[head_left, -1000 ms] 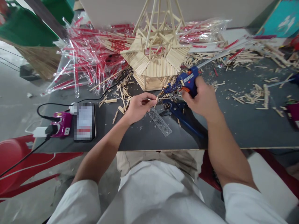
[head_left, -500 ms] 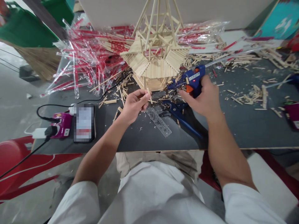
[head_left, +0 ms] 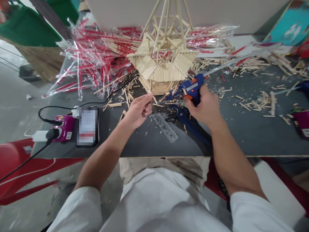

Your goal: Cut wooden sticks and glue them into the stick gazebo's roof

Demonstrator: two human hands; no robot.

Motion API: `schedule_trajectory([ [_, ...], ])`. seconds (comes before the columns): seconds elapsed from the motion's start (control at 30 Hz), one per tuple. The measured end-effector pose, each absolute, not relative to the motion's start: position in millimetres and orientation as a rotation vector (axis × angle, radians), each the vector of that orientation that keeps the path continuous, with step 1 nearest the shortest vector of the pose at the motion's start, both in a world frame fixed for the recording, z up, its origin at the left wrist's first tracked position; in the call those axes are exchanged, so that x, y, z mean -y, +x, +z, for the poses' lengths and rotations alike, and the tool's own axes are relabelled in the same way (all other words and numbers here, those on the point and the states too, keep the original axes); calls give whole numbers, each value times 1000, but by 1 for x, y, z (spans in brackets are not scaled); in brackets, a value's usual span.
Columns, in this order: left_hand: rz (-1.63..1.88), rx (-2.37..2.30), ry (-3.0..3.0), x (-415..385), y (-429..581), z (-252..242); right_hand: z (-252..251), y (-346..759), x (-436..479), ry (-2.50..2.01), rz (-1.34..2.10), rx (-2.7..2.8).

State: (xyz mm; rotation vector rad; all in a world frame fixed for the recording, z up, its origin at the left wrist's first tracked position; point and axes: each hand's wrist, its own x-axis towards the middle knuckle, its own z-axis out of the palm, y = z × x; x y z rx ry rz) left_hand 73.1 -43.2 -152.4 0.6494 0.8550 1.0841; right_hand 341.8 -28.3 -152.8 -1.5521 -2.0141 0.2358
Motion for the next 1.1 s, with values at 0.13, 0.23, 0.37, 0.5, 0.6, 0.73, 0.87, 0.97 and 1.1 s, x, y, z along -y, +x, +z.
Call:
schedule_trajectory([
  [0.13,1097,-848,675,43,72,-153,-155,343,27,-1559,245,2003],
  [0.23,1101,-836,681,42,71,-154,-155,343,27,-1559,233,2028],
  [0.37,1098,-832,677,43,70,-156,-155,342,28,-1570,256,2044],
  [0.5,1086,-842,695,43,70,-155,-157,344,27,-1555,268,2046],
  [0.6,1090,-845,692,43,71,-154,-158,345,26,-1545,246,2051],
  [0.73,1092,-860,679,43,71,-153,-158,347,26,-1540,231,2060],
  [0.87,1097,-845,681,43,71,-154,-155,345,27,-1562,245,2076],
  [0.97,1111,-845,717,43,71,-155,-150,344,29,-1569,236,2039],
  [1.1,1124,-846,751,46,73,-155,-144,350,30,-1535,187,1904],
])
